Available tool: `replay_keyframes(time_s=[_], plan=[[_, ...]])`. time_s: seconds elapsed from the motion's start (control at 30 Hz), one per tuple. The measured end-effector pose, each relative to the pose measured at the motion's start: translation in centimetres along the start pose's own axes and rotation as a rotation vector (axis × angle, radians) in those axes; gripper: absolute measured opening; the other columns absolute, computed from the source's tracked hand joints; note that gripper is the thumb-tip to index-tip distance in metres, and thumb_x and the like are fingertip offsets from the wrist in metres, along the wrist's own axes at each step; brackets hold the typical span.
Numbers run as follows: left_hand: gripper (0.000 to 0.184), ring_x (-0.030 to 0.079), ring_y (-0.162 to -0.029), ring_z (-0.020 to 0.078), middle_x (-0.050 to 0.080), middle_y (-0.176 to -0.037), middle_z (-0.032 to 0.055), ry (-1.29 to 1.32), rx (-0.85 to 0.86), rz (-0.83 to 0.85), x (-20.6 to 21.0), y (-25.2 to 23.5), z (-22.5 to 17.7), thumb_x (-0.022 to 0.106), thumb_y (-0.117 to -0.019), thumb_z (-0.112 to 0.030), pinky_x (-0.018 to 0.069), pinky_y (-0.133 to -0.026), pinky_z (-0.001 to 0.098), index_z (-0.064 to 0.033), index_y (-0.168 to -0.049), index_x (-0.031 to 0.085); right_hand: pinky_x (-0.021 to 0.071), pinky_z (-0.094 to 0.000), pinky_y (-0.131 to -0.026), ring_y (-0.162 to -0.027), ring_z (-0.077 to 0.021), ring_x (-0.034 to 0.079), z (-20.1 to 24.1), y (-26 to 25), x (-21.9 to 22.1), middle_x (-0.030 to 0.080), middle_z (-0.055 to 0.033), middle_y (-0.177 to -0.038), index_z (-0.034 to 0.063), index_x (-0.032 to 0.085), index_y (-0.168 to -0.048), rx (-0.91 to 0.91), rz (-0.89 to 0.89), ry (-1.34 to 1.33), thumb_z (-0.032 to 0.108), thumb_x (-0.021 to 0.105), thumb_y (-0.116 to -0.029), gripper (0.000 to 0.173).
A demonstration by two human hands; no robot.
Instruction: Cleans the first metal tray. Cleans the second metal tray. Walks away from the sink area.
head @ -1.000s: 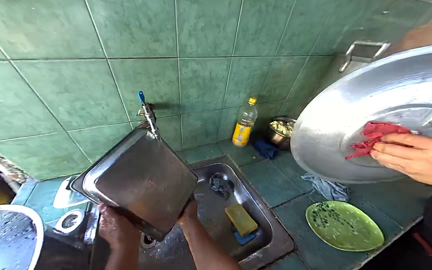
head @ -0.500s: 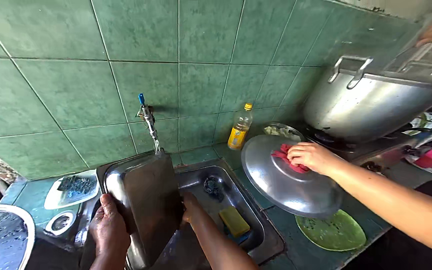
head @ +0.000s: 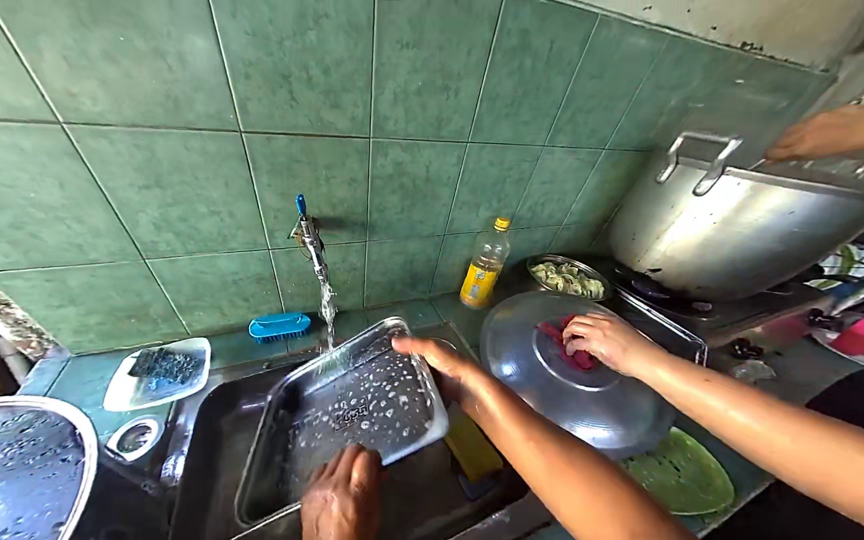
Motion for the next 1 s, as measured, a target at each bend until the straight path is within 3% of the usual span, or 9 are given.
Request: replay_keyframes(time_s=[0.07,0.1,0.23,0.37,0.47,0.63,0.73,0.87,1.0], plan=[[0.021,0.070,-0.069,0.0231,0.070,-0.081,0.0069,0.045,0.109,-0.022,1.9,1.6,0.3,0.056,-0.0976,-0.021,0.0562,-0.058,0.0369,-0.0096,-0.085,0.068,0.0587,-0.0346,-0.061,-0.067,-0.0170,0.067,-0.6,0.4,-1.4,0.066,-0.0092,-0.079,0.0031,0.059,-0.101,0.004,-0.160,0.049,0.002,0.060,-0.0926,0.008],[0.019,0.071,-0.074,0.0229,0.072,-0.086,0.0074,0.116,0.124,-0.008,2.9,2.2,0.8,0.054,-0.0985,-0.017,0.0581,-0.063,0.0366,-0.0095,-0.089,0.069,0.0570,-0.0349,-0.060,-0.065,-0.0177,0.064,-0.7,0.6,-2.1,0.064,-0.0100,-0.077,0.0020,0.057,-0.097,-0.029,-0.239,0.075,-0.007,0.060,-0.0869,0.014],[0.048,0.072,-0.108,0.0338,0.074,-0.115,0.0172,0.403,-0.042,0.255,7.4,4.0,4.6,0.039,-0.1083,-0.033,0.0565,-0.095,0.0518,-0.0009,-0.115,0.074,0.0569,-0.0470,-0.070,-0.082,-0.0274,0.067,0.8,2.1,-4.2,0.067,-0.0185,-0.097,-0.0008,0.060,-0.120,-0.235,-0.432,0.201,-0.008,0.064,-0.0797,0.041],[0.059,0.048,-0.144,0.0348,0.057,-0.149,0.0167,0.330,-0.259,0.707,10.3,2.6,10.4,0.027,-0.1098,-0.037,0.0262,-0.124,0.0540,0.0013,-0.136,0.064,0.0586,-0.0439,-0.078,-0.092,-0.0228,0.068,3.7,4.1,-5.4,0.069,-0.0155,-0.110,0.0026,0.060,-0.130,-0.420,-0.453,0.248,-0.007,0.063,-0.0808,0.050],[0.058,0.020,-0.158,0.0327,0.037,-0.165,0.0146,0.192,-0.196,0.855,12.6,0.1,12.1,0.025,-0.1105,-0.035,0.0049,-0.128,0.0545,-0.0006,-0.152,0.047,0.0584,-0.0453,-0.080,-0.098,-0.0231,0.068,4.3,4.9,-5.6,0.069,-0.0150,-0.117,0.0050,0.056,-0.137,-0.476,-0.451,0.219,-0.010,0.062,-0.0805,0.059],[0.061,0.011,-0.156,0.0484,0.013,-0.168,0.0307,-0.008,-0.293,0.659,15.3,-6.3,12.6,0.053,-0.1032,-0.015,0.0170,-0.125,0.0614,0.0085,-0.156,0.032,0.0586,-0.0417,-0.069,-0.084,-0.0218,0.069,2.6,5.7,-6.3,0.070,-0.0132,-0.101,0.0047,0.063,-0.123,-0.374,-0.474,0.189,-0.006,0.066,-0.0797,0.044],[0.066,0.017,-0.155,0.0479,0.014,-0.168,0.0315,-0.158,-0.432,0.634,15.4,-9.0,13.7,0.048,-0.1062,-0.012,0.0220,-0.123,0.0604,0.0080,-0.160,0.017,0.0567,-0.0337,-0.068,-0.077,-0.0202,0.067,3.3,9.7,-4.3,0.067,-0.0206,-0.095,-0.0070,0.060,-0.119,-0.272,-0.454,0.280,-0.007,0.059,-0.0890,0.030],[0.045,0.060,-0.124,0.0493,0.059,-0.137,0.0292,-0.192,-0.533,0.752,14.1,-12.0,14.1,0.052,-0.1073,-0.020,0.0485,-0.099,0.0660,-0.0067,-0.150,0.047,0.0449,-0.0221,-0.089,-0.100,-0.0218,0.054,10.0,18.3,1.2,0.058,-0.0346,-0.121,-0.0237,0.052,-0.125,0.275,-0.472,0.600,-0.014,0.041,-0.1027,0.026],[0.047,0.061,-0.120,0.0494,0.066,-0.122,0.0312,-0.060,-0.581,0.836,13.7,-13.4,15.6,0.049,-0.1091,-0.040,0.0463,-0.100,0.0686,0.0008,-0.125,0.066,0.0438,-0.0208,-0.089,-0.102,-0.0220,0.053,9.8,18.8,0.9,0.056,-0.0352,-0.125,-0.0239,0.052,-0.125,0.346,-0.462,0.572,-0.012,0.039,-0.1034,0.028]])
Point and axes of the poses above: each hand's wrist, its own y-axis away from the middle knuckle, its own x-axis out of the palm, z = x × y, the point moved 6 cm from there along -y, towards the middle knuckle
